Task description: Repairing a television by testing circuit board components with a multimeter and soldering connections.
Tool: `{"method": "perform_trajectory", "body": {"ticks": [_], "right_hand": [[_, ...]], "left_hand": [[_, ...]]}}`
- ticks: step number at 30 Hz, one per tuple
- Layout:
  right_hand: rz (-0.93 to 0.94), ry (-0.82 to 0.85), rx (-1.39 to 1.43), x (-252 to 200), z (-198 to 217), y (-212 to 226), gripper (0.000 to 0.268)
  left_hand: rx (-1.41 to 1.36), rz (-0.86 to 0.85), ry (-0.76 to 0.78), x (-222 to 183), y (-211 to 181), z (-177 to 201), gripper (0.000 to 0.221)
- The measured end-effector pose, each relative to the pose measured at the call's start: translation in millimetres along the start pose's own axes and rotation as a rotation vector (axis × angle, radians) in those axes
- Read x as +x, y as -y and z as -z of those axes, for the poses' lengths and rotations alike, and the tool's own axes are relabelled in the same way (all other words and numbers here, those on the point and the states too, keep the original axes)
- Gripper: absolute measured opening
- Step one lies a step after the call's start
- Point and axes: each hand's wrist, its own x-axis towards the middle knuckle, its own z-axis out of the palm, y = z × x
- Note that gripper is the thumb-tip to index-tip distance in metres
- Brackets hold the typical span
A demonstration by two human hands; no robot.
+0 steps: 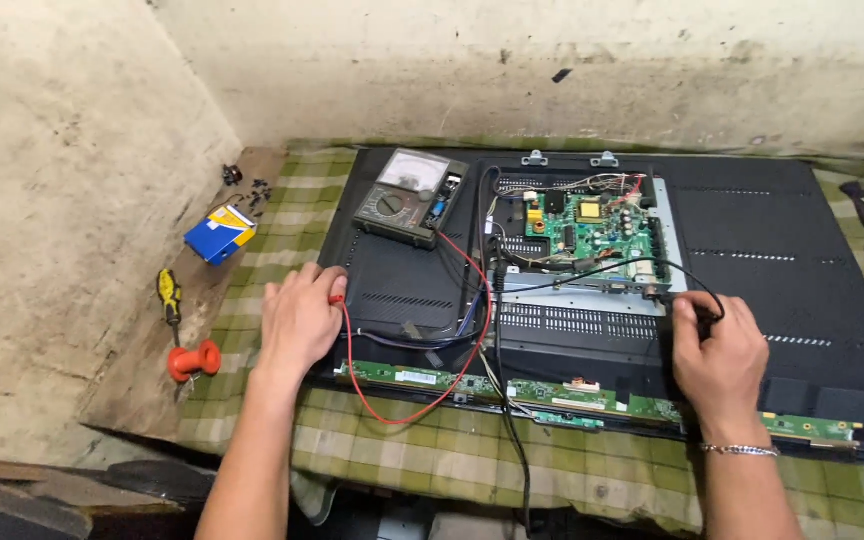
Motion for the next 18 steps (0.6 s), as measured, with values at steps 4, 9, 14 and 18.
{"method": "perform_trajectory", "body": {"ticks": [4,9,14,18], "right_hand": [[-0.029,0.041,0.005,-0.4,0.6,1.1,0.009],[-0.018,0.010,0.018,-2.4,-1.9,-0.6,0.006],[0.018,0.001,0.009,-4.0,-4.1,-5.9,0.007],[0.042,-0.022,0.013,-7.3,-6.3,-9.5,0.005]], "left_hand": [[0.027,0.013,0.026,2.4,-0.5,-0.8,0.027],[0.024,-0.012,-0.041,-0.4,1.2,-6.9,0.028],[0.013,-0.010,-0.067,-0.1,5.9,-13.8,0.026],[-0.026,-0.022,-0.209,-3.5,8.9,-19.1,0.029]]}}
